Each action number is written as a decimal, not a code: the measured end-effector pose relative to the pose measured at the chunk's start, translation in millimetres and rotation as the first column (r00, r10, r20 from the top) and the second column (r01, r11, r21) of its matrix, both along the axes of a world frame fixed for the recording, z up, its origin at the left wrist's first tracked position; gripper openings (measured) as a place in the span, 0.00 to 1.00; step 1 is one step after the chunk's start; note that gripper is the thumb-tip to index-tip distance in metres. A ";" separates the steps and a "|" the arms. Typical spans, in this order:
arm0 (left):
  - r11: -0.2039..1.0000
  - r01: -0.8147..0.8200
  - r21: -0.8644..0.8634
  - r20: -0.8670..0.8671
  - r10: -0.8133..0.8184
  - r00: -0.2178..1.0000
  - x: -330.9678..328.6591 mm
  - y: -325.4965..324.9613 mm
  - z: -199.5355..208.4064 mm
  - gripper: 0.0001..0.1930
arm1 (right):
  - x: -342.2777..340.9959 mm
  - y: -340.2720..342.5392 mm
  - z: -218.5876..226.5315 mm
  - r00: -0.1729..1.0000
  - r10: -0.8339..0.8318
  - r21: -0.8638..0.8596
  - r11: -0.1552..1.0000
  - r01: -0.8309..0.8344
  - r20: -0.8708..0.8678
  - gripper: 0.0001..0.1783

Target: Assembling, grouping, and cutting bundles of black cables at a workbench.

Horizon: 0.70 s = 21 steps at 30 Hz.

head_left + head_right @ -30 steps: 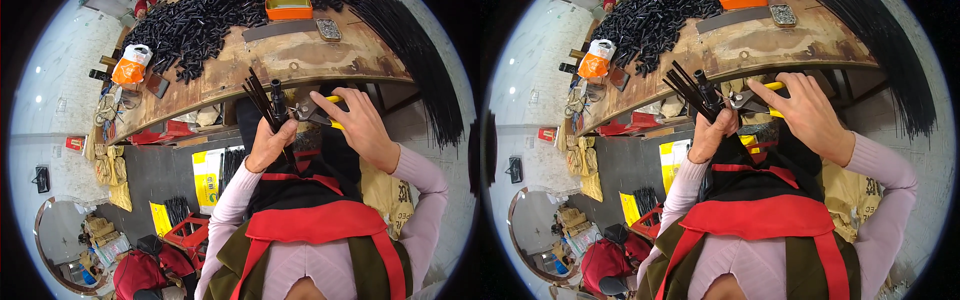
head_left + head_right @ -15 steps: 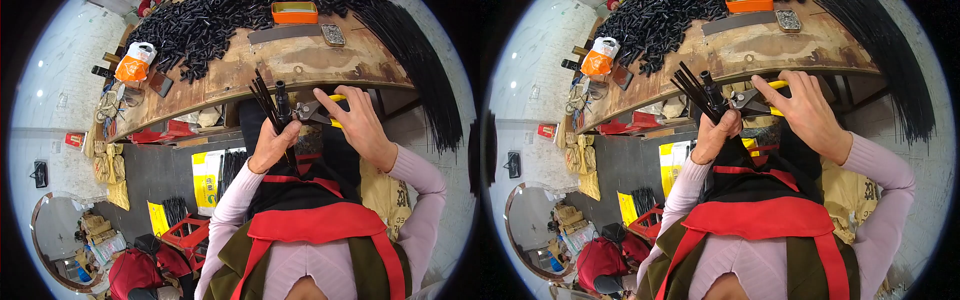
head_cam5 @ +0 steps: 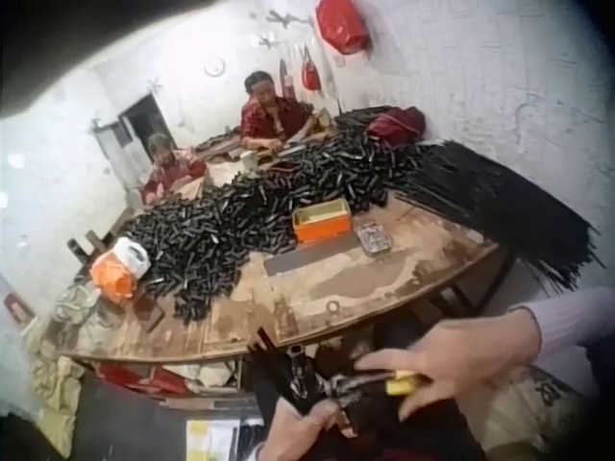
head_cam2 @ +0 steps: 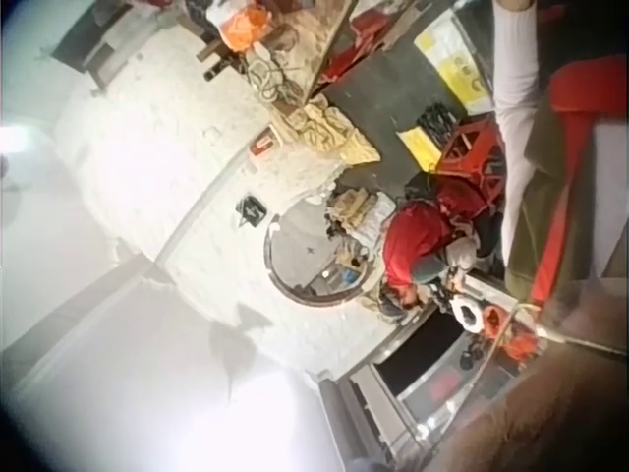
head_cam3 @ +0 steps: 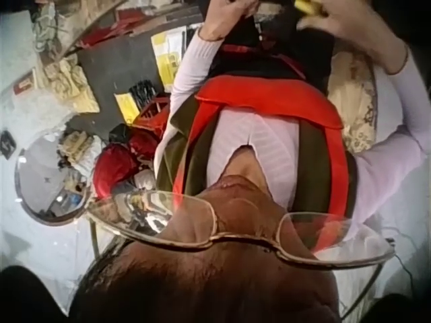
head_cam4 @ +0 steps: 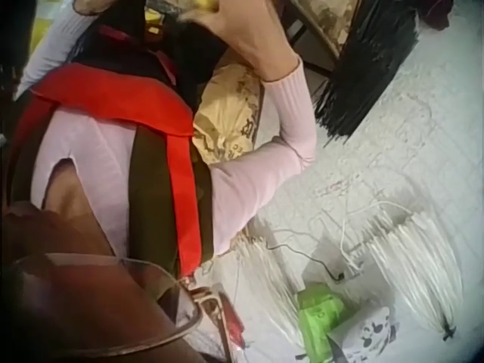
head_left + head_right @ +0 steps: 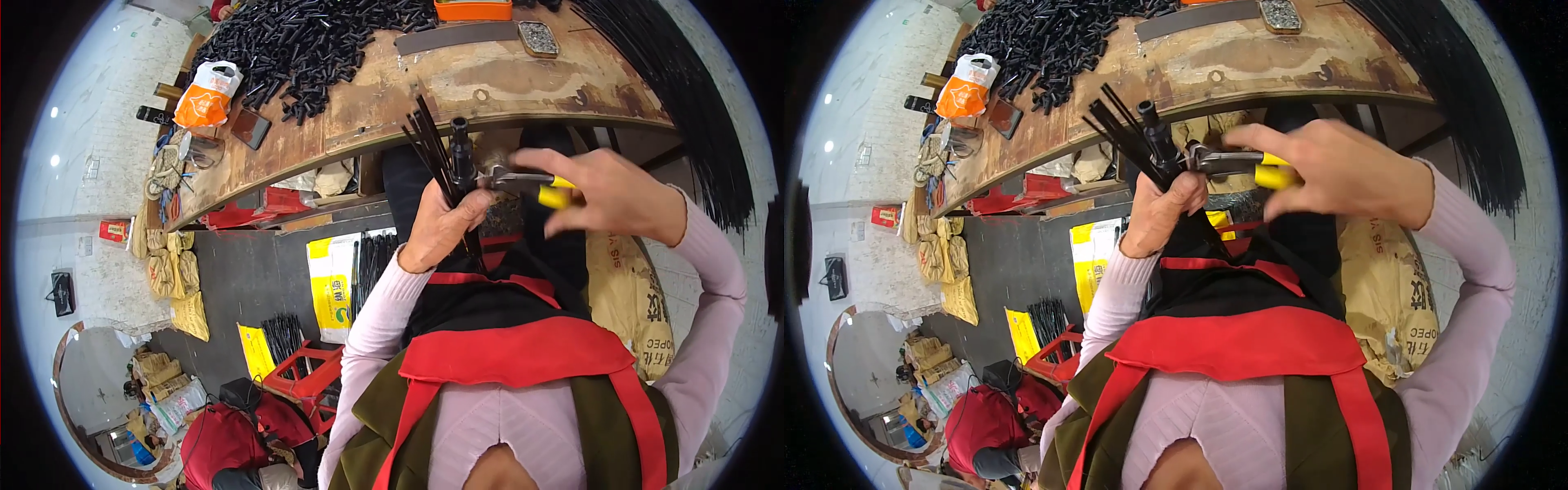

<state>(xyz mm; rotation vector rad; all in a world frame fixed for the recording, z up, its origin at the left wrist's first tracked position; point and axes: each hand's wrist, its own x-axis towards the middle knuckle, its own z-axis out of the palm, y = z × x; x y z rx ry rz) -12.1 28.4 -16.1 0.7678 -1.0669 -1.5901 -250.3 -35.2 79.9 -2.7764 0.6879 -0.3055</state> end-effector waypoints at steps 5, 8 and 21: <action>0.995 0.102 0.021 -0.005 -0.102 0.995 1.1 8.5 10.4 0.14 | 9.7 29.5 -2.5 0.961 -0.257 0.933 0.309 0.184 -0.104 0.29; 0.993 0.116 -0.002 -0.091 -0.116 0.989 -0.1 3.2 3.8 0.18 | 8.3 29.2 -2.4 0.945 -0.323 0.885 0.419 0.200 -0.061 0.26; 0.997 -0.015 0.076 -0.081 0.021 0.996 -6.3 -1.9 0.9 0.11 | 4.4 19.8 -27.5 0.945 -0.107 -0.221 0.959 0.180 0.308 0.32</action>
